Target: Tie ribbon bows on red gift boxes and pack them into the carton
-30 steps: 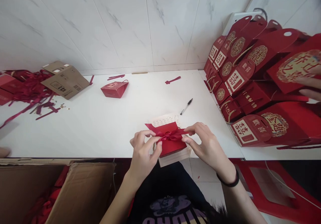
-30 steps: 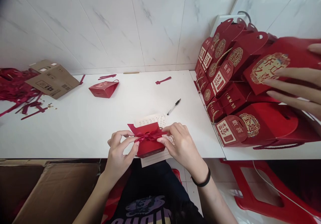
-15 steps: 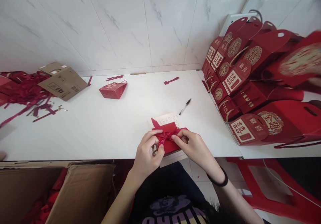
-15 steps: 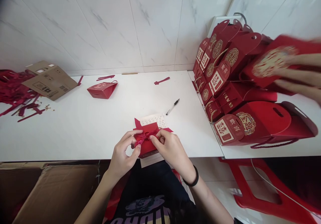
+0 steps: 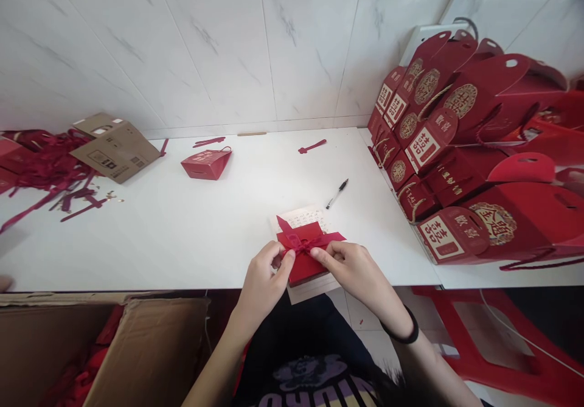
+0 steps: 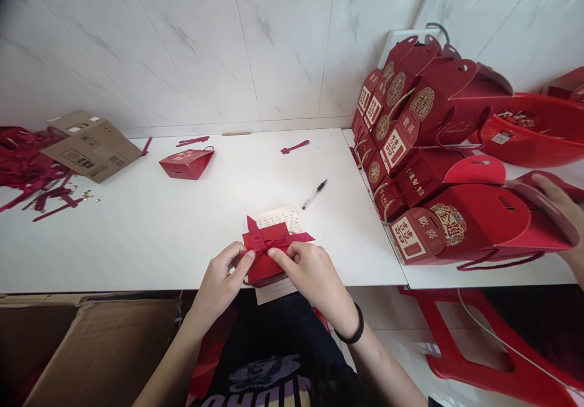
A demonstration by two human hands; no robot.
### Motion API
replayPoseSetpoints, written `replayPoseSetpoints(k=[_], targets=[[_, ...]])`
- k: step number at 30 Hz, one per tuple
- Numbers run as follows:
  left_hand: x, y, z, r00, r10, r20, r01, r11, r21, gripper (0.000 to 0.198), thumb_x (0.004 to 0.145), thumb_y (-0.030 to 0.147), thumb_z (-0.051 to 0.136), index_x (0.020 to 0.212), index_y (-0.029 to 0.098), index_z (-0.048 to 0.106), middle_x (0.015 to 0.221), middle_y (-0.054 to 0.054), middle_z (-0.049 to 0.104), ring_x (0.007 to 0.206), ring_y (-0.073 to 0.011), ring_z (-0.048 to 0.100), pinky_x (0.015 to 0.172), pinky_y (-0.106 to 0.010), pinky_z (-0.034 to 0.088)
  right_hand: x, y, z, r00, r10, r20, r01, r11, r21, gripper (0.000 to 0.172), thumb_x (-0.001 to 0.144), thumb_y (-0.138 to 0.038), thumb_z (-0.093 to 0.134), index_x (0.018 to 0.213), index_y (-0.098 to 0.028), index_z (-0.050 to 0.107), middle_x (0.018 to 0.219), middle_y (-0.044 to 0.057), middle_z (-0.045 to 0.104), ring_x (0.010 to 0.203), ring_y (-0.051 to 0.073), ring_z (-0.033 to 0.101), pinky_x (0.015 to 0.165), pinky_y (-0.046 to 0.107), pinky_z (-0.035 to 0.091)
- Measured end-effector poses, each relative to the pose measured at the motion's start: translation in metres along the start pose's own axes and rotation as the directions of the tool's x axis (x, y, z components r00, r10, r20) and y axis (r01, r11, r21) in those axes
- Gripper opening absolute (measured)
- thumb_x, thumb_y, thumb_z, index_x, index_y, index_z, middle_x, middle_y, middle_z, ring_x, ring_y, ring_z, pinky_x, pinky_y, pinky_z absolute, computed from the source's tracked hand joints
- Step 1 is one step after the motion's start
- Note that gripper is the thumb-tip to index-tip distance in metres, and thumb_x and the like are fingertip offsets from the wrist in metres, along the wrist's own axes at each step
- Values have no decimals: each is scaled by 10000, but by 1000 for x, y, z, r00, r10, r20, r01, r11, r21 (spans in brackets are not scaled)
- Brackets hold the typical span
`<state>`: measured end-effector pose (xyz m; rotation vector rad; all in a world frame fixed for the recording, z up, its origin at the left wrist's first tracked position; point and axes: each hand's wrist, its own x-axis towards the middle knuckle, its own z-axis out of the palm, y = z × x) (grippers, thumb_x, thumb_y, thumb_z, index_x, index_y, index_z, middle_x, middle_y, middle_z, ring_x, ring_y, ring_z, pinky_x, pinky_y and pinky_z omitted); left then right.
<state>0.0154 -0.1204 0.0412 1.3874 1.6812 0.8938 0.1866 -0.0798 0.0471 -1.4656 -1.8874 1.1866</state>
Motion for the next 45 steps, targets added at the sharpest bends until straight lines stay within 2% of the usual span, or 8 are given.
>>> replayPoseSetpoints(k=[5, 11, 21, 29, 36, 39, 42, 45], targets=[[2, -3, -6, 997, 28, 76, -18, 992, -122, 249, 849, 334, 448, 657, 176, 446, 687, 12, 456, 653, -115, 444, 593, -225, 368, 8, 8, -2, 997, 3, 82, -14, 990, 140, 416, 794, -518, 526, 562, -183, 442, 508, -38, 391, 477, 99, 327, 456, 224, 244], [9, -12, -15, 970, 78, 231, -8, 956, -292, 265, 835, 343, 469, 634, 174, 440, 693, 5, 460, 665, -121, 444, 614, -239, 377, 21, 22, -7, 973, -61, 222, -38, 909, 415, 444, 728, -555, 616, 581, -173, 443, 533, -40, 413, 499, 92, 359, 483, 213, 261], [16, -27, -13, 945, 184, 271, -65, 916, -397, 289, 846, 359, 470, 629, 174, 422, 696, -1, 450, 636, -116, 439, 581, -247, 385, 28, 44, -7, 939, -187, 287, -27, 796, 605, 478, 750, -510, 662, 545, -163, 406, 530, -54, 370, 499, 77, 289, 513, 218, 213], [18, -38, -10, 921, 238, 308, -37, 842, -539, 289, 850, 351, 489, 636, 171, 418, 699, 7, 428, 557, -92, 432, 514, -246, 376, 35, 53, -6, 931, -175, 319, -92, 736, 671, 528, 684, -530, 709, 522, -173, 355, 492, -72, 321, 460, 58, 218, 467, 215, 161], [23, -49, 0, 940, 232, 252, -84, 870, -486, 357, 819, 431, 500, 600, 178, 376, 705, -5, 419, 578, -105, 421, 513, -251, 373, 37, 67, 5, 935, -127, 332, -176, 646, 742, 528, 678, -541, 715, 554, -185, 346, 456, -95, 283, 411, 43, 169, 427, 198, 145], [23, -48, -2, 948, 236, 214, -127, 897, -424, 358, 831, 424, 474, 593, 181, 363, 687, -4, 416, 584, -111, 406, 526, -254, 367, 37, 68, 2, 932, -134, 337, -152, 700, 697, 526, 699, -589, 678, 568, -186, 367, 452, -93, 279, 414, 52, 187, 431, 200, 164], [19, -43, -13, 944, 240, 228, -165, 938, -304, 293, 846, 386, 442, 639, 186, 386, 709, -10, 440, 614, -122, 431, 558, -261, 391, 33, 69, -11, 937, -194, 289, -32, 780, 625, 539, 757, -668, 566, 589, -173, 431, 487, -63, 334, 456, 80, 293, 477, 223, 266], [13, -34, -22, 968, 244, 62, -236, 966, -106, 125, 838, 321, 452, 812, 199, 442, 819, -23, 472, 735, -147, 477, 667, -286, 430, 27, 70, -23, 971, -134, 198, 16, 862, 507, 537, 830, -680, 443, 704, -162, 503, 566, -34, 403, 537, 116, 400, 561, 262, 360]])
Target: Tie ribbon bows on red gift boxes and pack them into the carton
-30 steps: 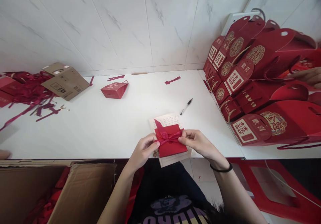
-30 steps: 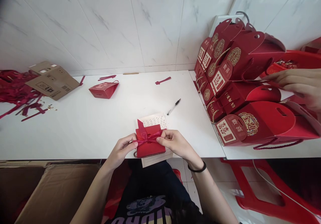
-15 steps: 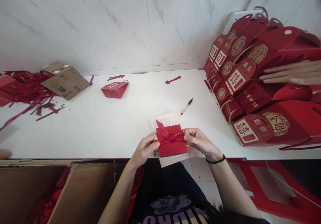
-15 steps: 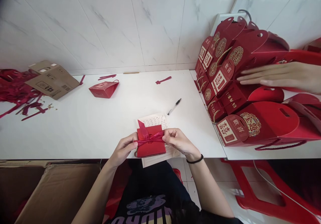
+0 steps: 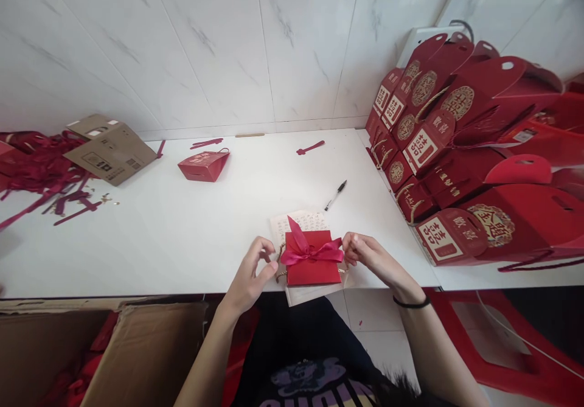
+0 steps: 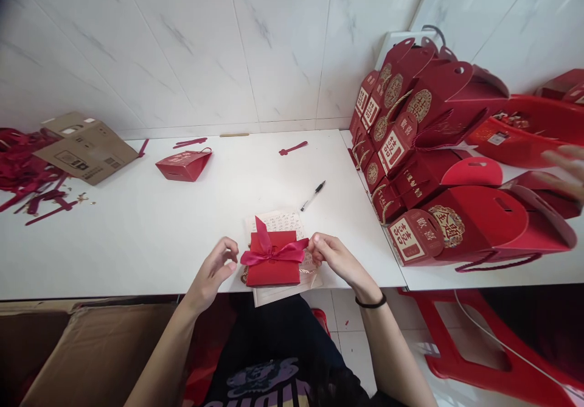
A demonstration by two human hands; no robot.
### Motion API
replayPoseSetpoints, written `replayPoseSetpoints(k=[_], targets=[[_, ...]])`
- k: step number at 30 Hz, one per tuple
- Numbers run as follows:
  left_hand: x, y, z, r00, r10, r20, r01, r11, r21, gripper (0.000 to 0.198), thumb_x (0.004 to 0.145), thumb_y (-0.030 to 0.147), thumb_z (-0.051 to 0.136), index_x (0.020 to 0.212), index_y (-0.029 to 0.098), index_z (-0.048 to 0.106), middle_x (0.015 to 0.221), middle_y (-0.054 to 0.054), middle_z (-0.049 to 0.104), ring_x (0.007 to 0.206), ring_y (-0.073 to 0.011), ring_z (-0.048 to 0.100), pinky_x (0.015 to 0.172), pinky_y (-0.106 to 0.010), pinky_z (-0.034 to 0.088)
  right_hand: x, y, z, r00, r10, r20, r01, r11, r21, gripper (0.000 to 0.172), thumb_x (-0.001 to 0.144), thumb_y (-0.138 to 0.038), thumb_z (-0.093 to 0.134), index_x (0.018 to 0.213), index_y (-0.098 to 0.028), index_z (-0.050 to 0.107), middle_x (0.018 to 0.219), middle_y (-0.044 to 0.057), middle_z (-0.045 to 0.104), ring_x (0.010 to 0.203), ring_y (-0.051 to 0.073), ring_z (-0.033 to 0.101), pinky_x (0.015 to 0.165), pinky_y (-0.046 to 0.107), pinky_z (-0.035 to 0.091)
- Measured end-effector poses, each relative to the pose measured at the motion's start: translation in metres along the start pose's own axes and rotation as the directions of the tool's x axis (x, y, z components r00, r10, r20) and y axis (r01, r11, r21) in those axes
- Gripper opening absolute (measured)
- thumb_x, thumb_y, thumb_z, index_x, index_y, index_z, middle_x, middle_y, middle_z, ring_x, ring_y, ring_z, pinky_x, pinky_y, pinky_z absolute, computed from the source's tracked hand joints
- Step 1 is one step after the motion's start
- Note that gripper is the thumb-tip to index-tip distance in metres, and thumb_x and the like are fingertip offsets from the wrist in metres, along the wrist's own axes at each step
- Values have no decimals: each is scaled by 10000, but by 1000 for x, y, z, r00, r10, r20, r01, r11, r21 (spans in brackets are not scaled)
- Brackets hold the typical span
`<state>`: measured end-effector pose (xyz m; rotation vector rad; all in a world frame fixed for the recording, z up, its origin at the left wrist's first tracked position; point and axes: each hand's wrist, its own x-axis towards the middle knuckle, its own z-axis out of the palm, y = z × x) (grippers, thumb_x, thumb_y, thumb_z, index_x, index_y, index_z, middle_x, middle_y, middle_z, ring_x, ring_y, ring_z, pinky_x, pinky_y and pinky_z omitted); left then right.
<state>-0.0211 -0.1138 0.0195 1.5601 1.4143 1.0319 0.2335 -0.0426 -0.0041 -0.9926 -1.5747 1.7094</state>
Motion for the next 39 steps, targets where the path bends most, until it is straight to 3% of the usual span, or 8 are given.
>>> replayPoseSetpoints(k=[3, 8, 12, 17, 27, 33, 36, 39], targets=[[1, 14, 4, 978, 125, -169, -75, 959, 273, 81, 830, 264, 503, 883, 208, 478, 894, -33, 482, 852, -167, 479, 782, -320, 430, -4, -1, 0, 996, 78, -45, -81, 994, -68, 514, 833, -667, 453, 860, -158, 521, 698, 6, 516, 643, 143, 490, 637, 290, 411], [7, 33, 23, 952, 302, -55, -241, 845, 478, 76, 860, 222, 506, 838, 202, 576, 914, -49, 512, 935, -186, 473, 817, -335, 434, 1, -3, 11, 989, 141, -38, -137, 985, 101, 468, 781, -595, 587, 946, -167, 495, 760, 18, 565, 635, 140, 524, 612, 279, 432], [12, 35, 32, 932, 358, -62, -277, 812, 514, 93, 863, 220, 517, 819, 194, 594, 896, -41, 533, 905, -178, 484, 804, -335, 441, 8, -12, 13, 980, 91, -179, -54, 979, 198, 411, 716, -513, 687, 837, -174, 488, 726, 2, 547, 661, 136, 532, 627, 262, 432], [13, 32, 36, 937, 347, -47, -276, 814, 512, 80, 848, 187, 536, 803, 190, 602, 884, -39, 537, 888, -176, 491, 804, -339, 442, 20, -29, 11, 974, -27, -226, 66, 983, 170, 353, 689, -438, 723, 805, -159, 540, 695, -14, 536, 628, 112, 511, 606, 242, 416], [13, 26, 35, 949, 311, -40, -259, 849, 461, 65, 842, 177, 545, 794, 196, 584, 877, -30, 539, 931, -177, 489, 833, -338, 438, 82, -34, 12, 985, -102, -140, 69, 972, -227, 233, 705, -327, 652, 844, -147, 604, 724, 37, 641, 714, 170, 599, 681, 293, 447], [8, 26, 32, 953, 234, -194, -155, 923, 352, 63, 836, 242, 521, 876, 195, 530, 920, -42, 534, 907, -168, 507, 800, -315, 448, 57, -30, 5, 902, -208, -378, 56, 925, -376, 333, 832, -474, 492, 745, -160, 560, 724, 42, 609, 668, 166, 559, 638, 280, 410], [5, 26, 26, 964, 28, -265, 52, 955, 291, 156, 833, 347, 504, 820, 192, 486, 818, -15, 532, 771, -151, 502, 710, -289, 434, 23, -34, 5, 943, -116, -312, -25, 910, -414, 504, 855, -618, 400, 654, -169, 514, 572, -1, 496, 547, 142, 471, 535, 253, 341], [3, 25, 21, 967, -214, -136, 240, 946, 220, 312, 845, 462, 460, 691, 192, 440, 660, 26, 488, 632, -123, 452, 615, -253, 385, -2, -35, 14, 989, 2, -147, -64, 905, -420, 579, 857, -674, 337, 589, -172, 446, 533, -21, 398, 507, 118, 374, 502, 245, 273]])
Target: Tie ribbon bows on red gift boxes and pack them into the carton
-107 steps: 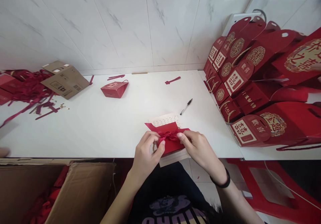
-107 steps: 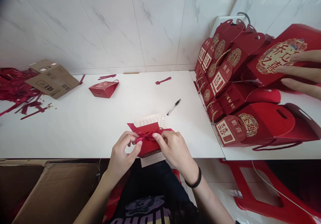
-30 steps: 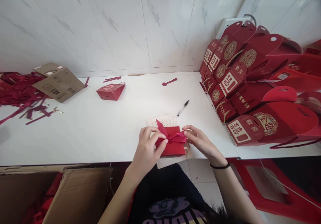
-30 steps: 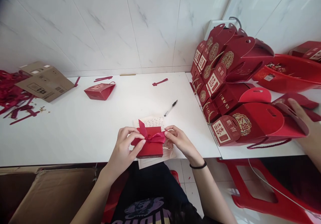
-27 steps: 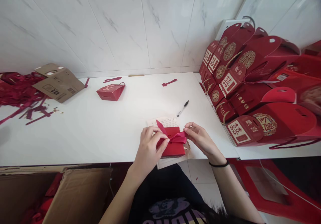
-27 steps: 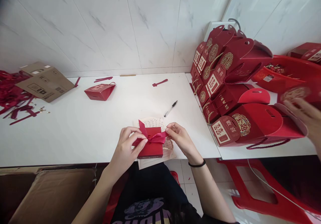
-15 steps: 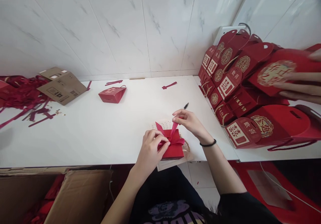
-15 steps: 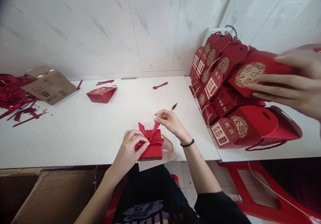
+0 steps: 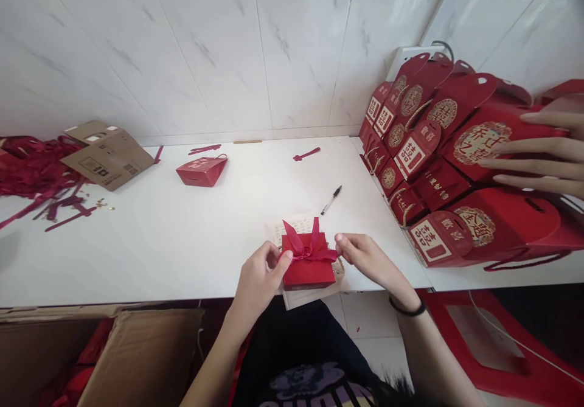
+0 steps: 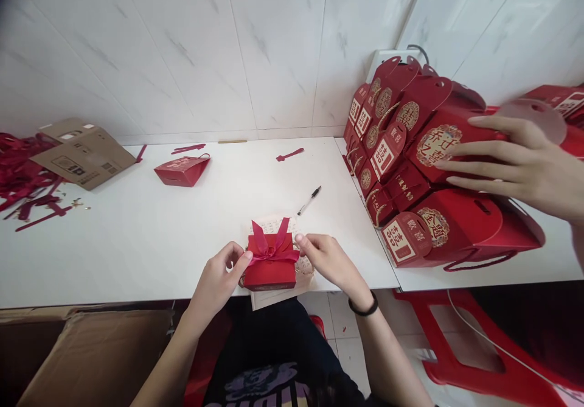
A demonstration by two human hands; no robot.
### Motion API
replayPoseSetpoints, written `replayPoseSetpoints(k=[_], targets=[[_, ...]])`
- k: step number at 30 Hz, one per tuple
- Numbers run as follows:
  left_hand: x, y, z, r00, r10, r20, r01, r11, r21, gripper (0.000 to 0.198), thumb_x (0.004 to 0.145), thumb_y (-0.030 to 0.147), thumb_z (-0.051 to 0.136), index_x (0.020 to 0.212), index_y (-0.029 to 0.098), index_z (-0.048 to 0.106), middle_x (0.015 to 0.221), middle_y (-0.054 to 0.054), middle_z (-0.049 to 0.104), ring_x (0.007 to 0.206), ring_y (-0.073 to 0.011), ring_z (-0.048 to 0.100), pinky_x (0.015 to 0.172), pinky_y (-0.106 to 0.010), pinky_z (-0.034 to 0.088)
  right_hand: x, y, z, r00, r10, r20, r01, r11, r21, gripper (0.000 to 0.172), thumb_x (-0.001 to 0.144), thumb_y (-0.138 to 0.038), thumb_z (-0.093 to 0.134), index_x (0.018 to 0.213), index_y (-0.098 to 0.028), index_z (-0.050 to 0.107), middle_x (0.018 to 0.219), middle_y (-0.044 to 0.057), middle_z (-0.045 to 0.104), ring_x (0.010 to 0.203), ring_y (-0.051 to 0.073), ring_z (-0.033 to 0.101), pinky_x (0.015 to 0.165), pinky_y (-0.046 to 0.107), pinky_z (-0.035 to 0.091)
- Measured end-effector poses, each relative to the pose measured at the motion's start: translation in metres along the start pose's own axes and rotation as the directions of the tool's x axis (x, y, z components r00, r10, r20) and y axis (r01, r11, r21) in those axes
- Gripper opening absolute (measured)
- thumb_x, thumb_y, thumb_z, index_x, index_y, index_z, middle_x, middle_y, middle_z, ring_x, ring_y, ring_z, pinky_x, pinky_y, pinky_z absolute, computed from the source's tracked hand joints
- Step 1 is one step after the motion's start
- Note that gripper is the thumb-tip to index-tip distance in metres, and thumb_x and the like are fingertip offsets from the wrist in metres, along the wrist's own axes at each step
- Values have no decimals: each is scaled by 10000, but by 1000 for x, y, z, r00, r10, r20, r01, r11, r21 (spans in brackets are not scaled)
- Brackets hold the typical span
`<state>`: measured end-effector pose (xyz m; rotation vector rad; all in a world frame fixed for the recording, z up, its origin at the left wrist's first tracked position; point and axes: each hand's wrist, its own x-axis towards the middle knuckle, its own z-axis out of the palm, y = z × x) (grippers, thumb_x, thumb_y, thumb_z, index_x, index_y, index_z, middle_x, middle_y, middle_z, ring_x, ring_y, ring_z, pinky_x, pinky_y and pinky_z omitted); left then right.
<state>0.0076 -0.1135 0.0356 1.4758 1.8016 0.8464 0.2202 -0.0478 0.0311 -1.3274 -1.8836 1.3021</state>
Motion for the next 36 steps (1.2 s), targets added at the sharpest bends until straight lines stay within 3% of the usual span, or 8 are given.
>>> replayPoseSetpoints(k=[3, 8, 13, 19, 27, 29, 33, 36], targets=[[1, -2, 0, 995, -39, 86, 46, 996, -78, 382, 851, 503, 433, 641, 185, 395, 613, 40, 430, 582, -106, 396, 558, -234, 329, -9, 0, 11, 997, 17, 79, -21, 999, 49, 552, 840, -663, 404, 580, -176, 388, 556, -28, 368, 521, 105, 325, 495, 238, 241], [6, -10, 2, 981, 30, 192, 22, 964, -263, 347, 884, 469, 394, 683, 186, 377, 642, 46, 369, 590, -95, 345, 551, -220, 296, -3, 9, 22, 991, -15, 137, -22, 963, 267, 511, 814, -622, 493, 585, -177, 392, 554, -40, 344, 512, 91, 285, 492, 228, 228], [8, -19, 0, 958, 86, 273, 3, 950, -313, 325, 899, 462, 374, 726, 186, 384, 657, 47, 362, 600, -94, 328, 577, -224, 294, 4, 23, 24, 973, -62, 223, -54, 877, 477, 502, 805, -588, 551, 568, -175, 391, 519, -48, 356, 476, 78, 277, 485, 226, 219], [13, -29, 6, 955, 147, 256, -43, 926, -374, 346, 893, 455, 394, 681, 184, 360, 629, 47, 339, 569, -89, 306, 544, -225, 271, 7, 33, 27, 961, -116, 251, -70, 776, 626, 488, 814, -527, 593, 550, -171, 389, 512, -49, 350, 467, 72, 271, 475, 226, 204], [17, -42, 23, 970, 198, 141, -102, 857, -505, 392, 873, 487, 404, 635, 186, 325, 608, 45, 326, 527, -81, 286, 502, -221, 260, 5, 34, 37, 975, -136, 178, -42, 671, 740, 484, 802, -484, 627, 531, -170, 379, 533, -46, 325, 475, 73, 250, 476, 231, 189], [17, -40, 23, 974, 177, 141, -84, 863, -499, 404, 862, 502, 412, 629, 185, 324, 601, 46, 324, 519, -79, 283, 495, -221, 258, 4, 34, 36, 978, -126, 165, -35, 682, 730, 493, 806, -494, 617, 532, -172, 363, 543, -47, 311, 479, 73, 245, 480, 232, 193], [13, -34, 14, 984, 101, 144, -27, 897, -442, 378, 857, 493, 425, 649, 184, 363, 604, 41, 345, 538, -87, 321, 511, -223, 291, 0, 32, 24, 977, -102, 189, -21, 831, 556, 455, 856, -501, 546, 571, -167, 427, 557, -25, 383, 501, 92, 315, 502, 236, 254], [3, -30, 8, 996, 89, 16, -76, 916, -394, 295, 835, 472, 453, 750, 192, 422, 702, 17, 433, 659, -120, 446, 624, -249, 391, -2, 28, 13, 994, -100, 30, 77, 894, 442, 333, 874, -468, 525, 710, -178, 518, 673, 2, 494, 625, 135, 457, 603, 250, 372]])
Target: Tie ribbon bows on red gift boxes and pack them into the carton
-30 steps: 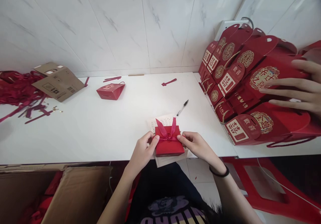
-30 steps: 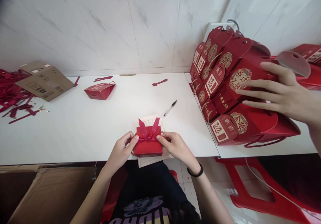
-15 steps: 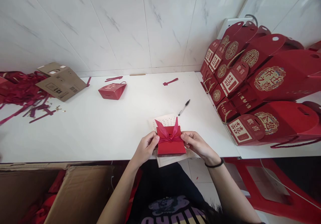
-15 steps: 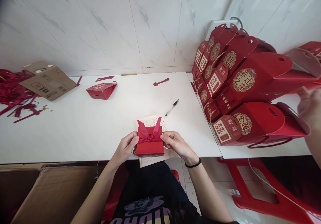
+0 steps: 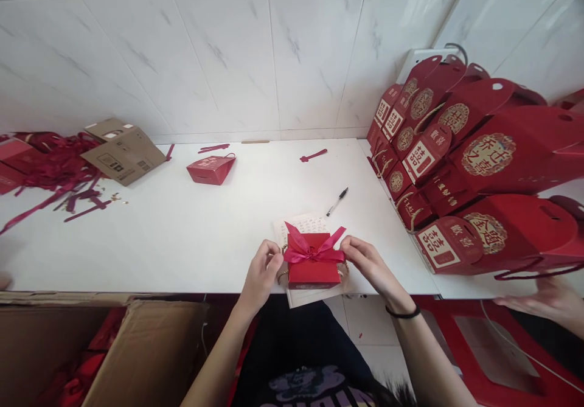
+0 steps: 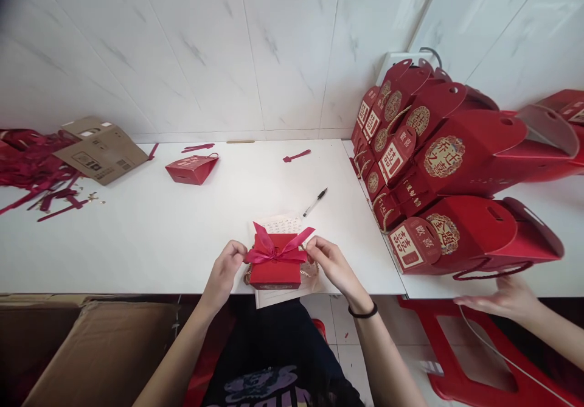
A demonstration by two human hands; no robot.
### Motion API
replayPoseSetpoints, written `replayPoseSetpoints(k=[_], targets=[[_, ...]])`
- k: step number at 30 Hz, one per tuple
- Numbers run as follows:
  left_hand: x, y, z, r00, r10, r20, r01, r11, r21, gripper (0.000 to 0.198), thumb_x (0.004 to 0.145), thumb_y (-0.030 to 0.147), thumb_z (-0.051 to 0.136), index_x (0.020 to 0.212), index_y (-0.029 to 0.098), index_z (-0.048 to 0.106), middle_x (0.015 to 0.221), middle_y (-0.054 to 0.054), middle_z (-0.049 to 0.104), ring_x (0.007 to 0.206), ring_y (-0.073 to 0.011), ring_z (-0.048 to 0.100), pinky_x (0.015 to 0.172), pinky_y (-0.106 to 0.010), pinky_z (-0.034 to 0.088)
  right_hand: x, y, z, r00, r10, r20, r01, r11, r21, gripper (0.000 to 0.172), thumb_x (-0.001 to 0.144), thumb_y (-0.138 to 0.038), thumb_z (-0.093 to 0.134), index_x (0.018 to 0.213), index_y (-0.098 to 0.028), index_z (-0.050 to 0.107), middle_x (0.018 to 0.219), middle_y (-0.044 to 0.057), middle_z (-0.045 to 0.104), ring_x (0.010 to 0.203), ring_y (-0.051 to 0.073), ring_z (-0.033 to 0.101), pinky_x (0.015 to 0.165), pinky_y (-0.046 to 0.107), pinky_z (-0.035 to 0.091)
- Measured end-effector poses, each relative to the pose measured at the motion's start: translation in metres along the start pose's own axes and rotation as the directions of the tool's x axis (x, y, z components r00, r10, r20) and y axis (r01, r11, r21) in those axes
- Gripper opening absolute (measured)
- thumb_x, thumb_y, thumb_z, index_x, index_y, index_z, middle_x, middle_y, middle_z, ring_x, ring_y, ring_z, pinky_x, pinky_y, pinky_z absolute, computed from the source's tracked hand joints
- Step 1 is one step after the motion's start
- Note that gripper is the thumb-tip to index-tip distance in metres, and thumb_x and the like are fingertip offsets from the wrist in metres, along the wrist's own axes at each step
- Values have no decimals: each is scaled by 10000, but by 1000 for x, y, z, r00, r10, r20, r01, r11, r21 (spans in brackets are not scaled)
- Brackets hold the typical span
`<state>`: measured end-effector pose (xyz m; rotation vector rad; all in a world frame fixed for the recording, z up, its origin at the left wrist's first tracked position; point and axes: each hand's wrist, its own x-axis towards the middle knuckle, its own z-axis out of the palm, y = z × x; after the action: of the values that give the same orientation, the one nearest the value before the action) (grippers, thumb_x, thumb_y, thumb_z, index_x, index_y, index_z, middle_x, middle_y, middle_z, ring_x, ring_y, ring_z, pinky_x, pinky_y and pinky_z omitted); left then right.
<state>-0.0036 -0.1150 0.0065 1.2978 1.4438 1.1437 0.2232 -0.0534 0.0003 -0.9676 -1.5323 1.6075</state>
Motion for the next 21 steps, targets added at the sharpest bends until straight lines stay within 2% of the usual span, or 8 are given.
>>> replayPoseSetpoints(k=[3, 5, 10, 14, 16, 18, 19, 21], targets=[[-13, 4, 2, 999, 12, -32, -9, 995, 100, 308, 747, 416, 592, 933, 206, 465, 957, -32, 530, 905, -176, 527, 829, -323, 432, -1, -2, -3, 996, -93, -9, 92, 992, -85, 241, 869, -426, 528, 964, -209, 568, 976, 51, 572, 947, 200, 531, 816, 301, 432], [-17, 5, 3, 1000, 4, 23, -7, 992, 122, 395, 734, 375, 631, 1051, 215, 459, 1102, -60, 532, 1018, -197, 524, 916, -362, 416, -2, 0, -1, 994, -99, 36, 102, 988, -116, 283, 862, -428, 527, 1041, -210, 551, 1066, 76, 568, 1007, 222, 537, 857, 342, 446], [-5, 7, 1, 991, 40, 124, -42, 999, 17, 378, 846, 351, 512, 1194, 212, 458, 1256, -96, 508, 1175, -213, 471, 992, -375, 384, -14, 4, 4, 992, -117, -41, 107, 972, -207, 228, 840, -400, 577, 938, -198, 541, 947, 68, 596, 884, 214, 586, 806, 356, 476], [21, 5, 5, 998, 31, 60, -26, 996, -80, 313, 861, 323, 439, 1134, 190, 515, 1219, -94, 557, 1144, -215, 505, 955, -358, 412, -23, 6, 3, 990, -128, -53, 104, 942, -318, 230, 835, -406, 588, 768, -193, 531, 827, 60, 584, 824, 218, 571, 782, 370, 471], [35, 5, 12, 999, 33, 12, -32, 993, -110, 268, 838, 278, 414, 1041, 177, 556, 1131, -80, 604, 1074, -207, 544, 919, -346, 428, -23, 11, 2, 973, -185, -137, 108, 893, -437, 280, 789, -426, 631, 743, -198, 476, 829, 60, 551, 836, 235, 554, 786, 405, 469], [47, 5, 21, 999, 45, -9, -46, 991, -124, 227, 805, 245, 400, 920, 170, 582, 1015, -58, 636, 992, -191, 571, 886, -322, 434, -21, 17, 2, 952, -254, -170, 139, 855, -500, 373, 718, -433, 694, 883, -198, 456, 980, 88, 517, 970, 270, 521, 854, 455, 453], [53, 5, 25, 999, 49, 1, -48, 989, -138, 211, 790, 239, 402, 867, 168, 585, 957, -48, 643, 945, -182, 582, 863, -310, 439, -20, 18, 3, 952, -269, -145, 165, 851, -498, 499, 686, -428, 721, 1019, -195, 431, 1101, 114, 477, 1068, 287, 481, 904, 476, 432], [63, 5, 31, 997, 49, 67, -36, 981, -190, 182, 761, 241, 418, 796, 165, 579, 857, -34, 642, 839, -166, 591, 797, -290, 448, -18, 19, 6, 967, -251, -41, 207, 869, -449, 816, 660, -402, 751, 1277, -205, 254, 1306, 154, 339, 1226, 295, 368, 990, 490, 376]])
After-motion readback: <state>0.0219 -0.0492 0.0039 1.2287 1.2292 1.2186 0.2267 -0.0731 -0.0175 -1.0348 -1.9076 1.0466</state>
